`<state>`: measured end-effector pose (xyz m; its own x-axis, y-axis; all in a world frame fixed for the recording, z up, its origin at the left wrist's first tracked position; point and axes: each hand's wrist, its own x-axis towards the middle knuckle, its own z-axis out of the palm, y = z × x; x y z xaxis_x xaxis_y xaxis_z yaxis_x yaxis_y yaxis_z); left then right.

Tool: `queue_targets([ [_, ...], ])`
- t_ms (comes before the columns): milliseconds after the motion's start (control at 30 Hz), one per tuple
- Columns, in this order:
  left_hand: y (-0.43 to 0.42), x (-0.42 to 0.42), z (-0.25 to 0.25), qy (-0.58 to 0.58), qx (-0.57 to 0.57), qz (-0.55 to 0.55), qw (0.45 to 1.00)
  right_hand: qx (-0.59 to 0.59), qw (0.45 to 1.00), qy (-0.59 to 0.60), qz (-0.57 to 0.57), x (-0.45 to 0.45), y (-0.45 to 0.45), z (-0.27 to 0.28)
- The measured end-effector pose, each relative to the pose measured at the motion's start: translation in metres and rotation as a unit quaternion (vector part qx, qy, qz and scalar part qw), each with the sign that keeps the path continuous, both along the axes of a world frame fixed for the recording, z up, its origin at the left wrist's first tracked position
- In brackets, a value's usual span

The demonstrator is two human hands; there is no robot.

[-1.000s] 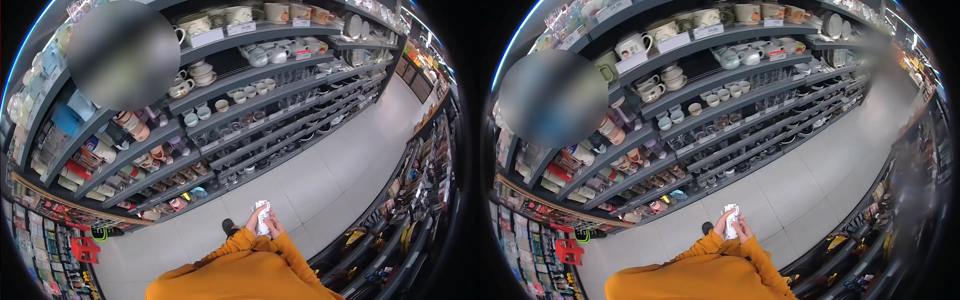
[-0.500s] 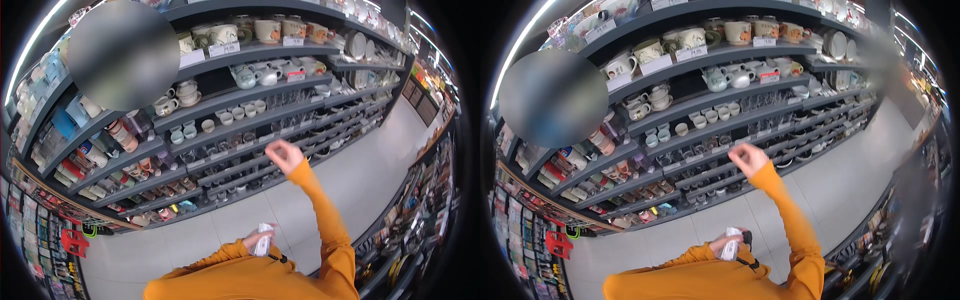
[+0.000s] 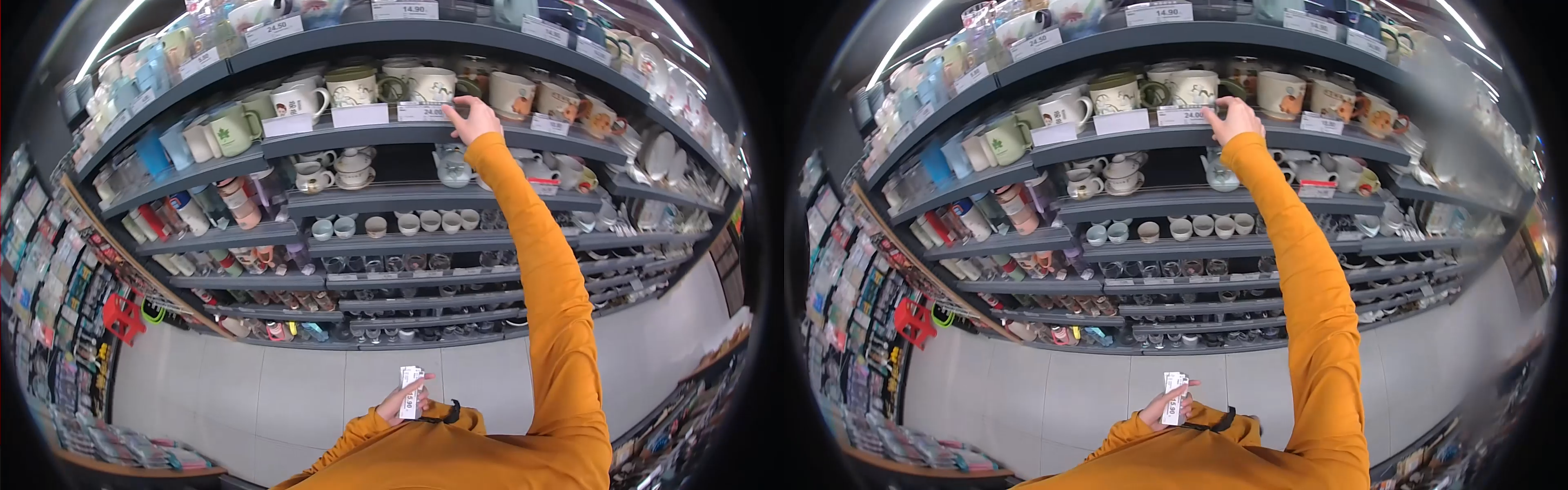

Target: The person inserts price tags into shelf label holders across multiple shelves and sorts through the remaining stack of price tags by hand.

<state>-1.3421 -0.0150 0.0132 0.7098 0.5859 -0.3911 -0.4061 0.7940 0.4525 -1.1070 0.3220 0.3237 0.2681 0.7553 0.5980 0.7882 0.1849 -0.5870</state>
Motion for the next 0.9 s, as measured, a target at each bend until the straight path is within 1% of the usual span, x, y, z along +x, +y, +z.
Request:
queue_targets([
  [67, 0.007, 0.006, 0.009, -0.012, -0.020, 0.055, 0.998, -0.059, 0.996, 0.030, 0.057, 0.002, -0.008, 0.019],
  [100, 0.010, 0.008, 0.009, 0.008, 0.000, 0.071, 0.997, -0.046, 0.995, 0.032, 0.079, 0.003, -0.012, 0.026],
  [200, 0.022, 0.022, 0.015, 0.018, -0.008, 0.117, 0.993, -0.039, 0.973, 0.102, 0.205, 0.019, 0.002, 0.026],
  [233, 0.027, 0.026, 0.015, 0.015, 0.006, 0.119, 0.993, -0.044, 0.966, 0.109, 0.230, 0.024, 0.007, 0.028],
  [333, 0.049, 0.042, 0.022, -0.006, 0.051, 0.175, 0.983, 0.067, 0.956, 0.156, 0.238, 0.030, -0.001, 0.033],
  [367, 0.060, 0.049, 0.025, 0.017, 0.092, 0.218, 0.971, 0.110, 0.948, 0.180, 0.238, 0.030, -0.013, 0.032],
  [400, 0.071, 0.054, 0.027, 0.017, 0.108, 0.249, 0.962, 0.134, 0.930, 0.225, 0.258, 0.028, -0.032, 0.025],
  [433, 0.080, 0.062, 0.038, 0.005, 0.133, 0.285, 0.949, 0.119, 0.907, 0.263, 0.306, 0.029, -0.052, 0.007],
  [467, 0.088, 0.071, 0.050, -0.007, 0.158, 0.321, 0.934, 0.101, 0.889, 0.259, 0.363, 0.030, -0.071, -0.022],
  [500, 0.094, 0.080, 0.060, -0.023, 0.195, 0.348, 0.917, 0.013, 0.890, 0.273, 0.365, 0.026, -0.107, -0.043],
  [533, 0.102, 0.090, 0.070, -0.014, 0.214, 0.362, 0.907, -0.046, 0.866, 0.317, 0.384, 0.023, -0.125, -0.086],
  [567, 0.108, 0.099, 0.079, -0.003, 0.232, 0.377, 0.896, -0.152, 0.849, 0.348, 0.368, 0.021, -0.148, -0.117],
  [600, 0.112, 0.106, 0.084, 0.008, 0.251, 0.393, 0.884, -0.216, 0.818, 0.391, 0.362, 0.020, -0.167, -0.149],
  [633, 0.117, 0.111, 0.079, 0.003, 0.216, 0.394, 0.893, -0.253, 0.815, 0.381, 0.356, 0.021, -0.184, -0.173],
  [667, 0.119, 0.116, 0.081, 0.032, 0.221, 0.391, 0.893, -0.291, 0.811, 0.370, 0.349, 0.026, -0.197, -0.189],
  [733, 0.122, 0.129, 0.089, 0.088, 0.229, 0.383, 0.891, -0.293, 0.819, 0.323, 0.373, 0.043, -0.211, -0.190],
  [767, 0.120, 0.135, 0.093, 0.091, 0.204, 0.377, 0.899, -0.278, 0.845, 0.250, 0.383, 0.060, -0.208, -0.184],
  [800, 0.120, 0.140, 0.090, 0.085, 0.196, 0.371, 0.904, -0.209, 0.868, 0.226, 0.390, 0.075, -0.201, -0.160],
  [833, 0.120, 0.143, 0.085, 0.079, 0.187, 0.366, 0.908, -0.135, 0.920, 0.136, 0.343, 0.094, -0.192, -0.124],
  [867, 0.119, 0.147, 0.082, 0.073, 0.177, 0.363, 0.912, -0.024, 0.944, 0.096, 0.315, 0.115, -0.177, -0.097],
  [900, 0.116, 0.153, 0.082, 0.039, 0.163, 0.358, 0.919, 0.064, 0.957, 0.074, 0.271, 0.133, -0.161, -0.066],
])
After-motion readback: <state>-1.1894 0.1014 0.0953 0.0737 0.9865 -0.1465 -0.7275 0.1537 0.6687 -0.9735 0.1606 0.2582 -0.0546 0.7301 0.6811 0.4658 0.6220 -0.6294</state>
